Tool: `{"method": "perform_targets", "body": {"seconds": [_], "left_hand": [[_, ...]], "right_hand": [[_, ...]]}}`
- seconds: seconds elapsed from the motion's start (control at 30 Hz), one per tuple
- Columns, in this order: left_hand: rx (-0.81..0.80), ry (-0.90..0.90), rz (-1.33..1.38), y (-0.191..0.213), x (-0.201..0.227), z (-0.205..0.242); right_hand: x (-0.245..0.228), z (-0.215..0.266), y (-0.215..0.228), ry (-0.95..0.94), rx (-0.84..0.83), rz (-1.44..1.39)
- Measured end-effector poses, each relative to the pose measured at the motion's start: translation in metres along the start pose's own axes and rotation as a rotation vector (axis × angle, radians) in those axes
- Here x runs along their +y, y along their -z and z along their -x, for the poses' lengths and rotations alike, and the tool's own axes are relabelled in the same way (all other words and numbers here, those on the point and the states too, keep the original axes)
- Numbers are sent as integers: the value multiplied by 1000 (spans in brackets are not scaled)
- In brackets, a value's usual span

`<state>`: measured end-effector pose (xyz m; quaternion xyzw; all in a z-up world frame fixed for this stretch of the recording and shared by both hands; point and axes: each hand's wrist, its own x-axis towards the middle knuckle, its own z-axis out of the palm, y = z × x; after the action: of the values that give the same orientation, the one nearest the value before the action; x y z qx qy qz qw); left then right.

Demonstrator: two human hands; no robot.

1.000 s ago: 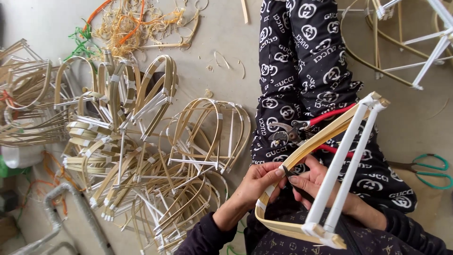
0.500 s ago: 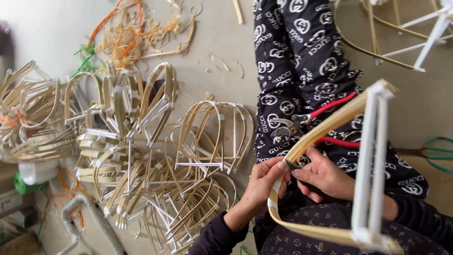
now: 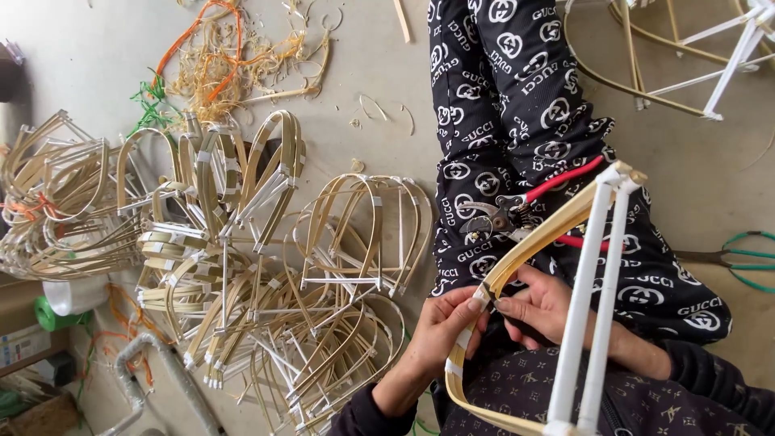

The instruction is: The person is assembling and trimming bamboo lantern frames while sitting on the floor.

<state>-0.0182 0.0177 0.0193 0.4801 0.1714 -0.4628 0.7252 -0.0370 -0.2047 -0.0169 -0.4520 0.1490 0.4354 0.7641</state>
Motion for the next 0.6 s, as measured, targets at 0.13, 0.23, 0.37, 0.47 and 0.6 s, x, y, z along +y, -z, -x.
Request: {"method": "perform_targets", "body": {"seconds": [0.13,0.23,0.37,0.47,0.6], "left_hand": [[64,47,-5,1,-3,20],[99,96,18,11,-18,33],[142,120,41,7,-12,41],[49,103,48,12,-1,27],[-74,197,137,7,14,0]], "right_hand": [[-10,7,-6,-54,-7,57],[-15,11,-10,-105,48,117],[-16,11,-14,-106,61,168],[-5,5,-4,-20,66,228],[-8,2,2,-62,73,242]]}}
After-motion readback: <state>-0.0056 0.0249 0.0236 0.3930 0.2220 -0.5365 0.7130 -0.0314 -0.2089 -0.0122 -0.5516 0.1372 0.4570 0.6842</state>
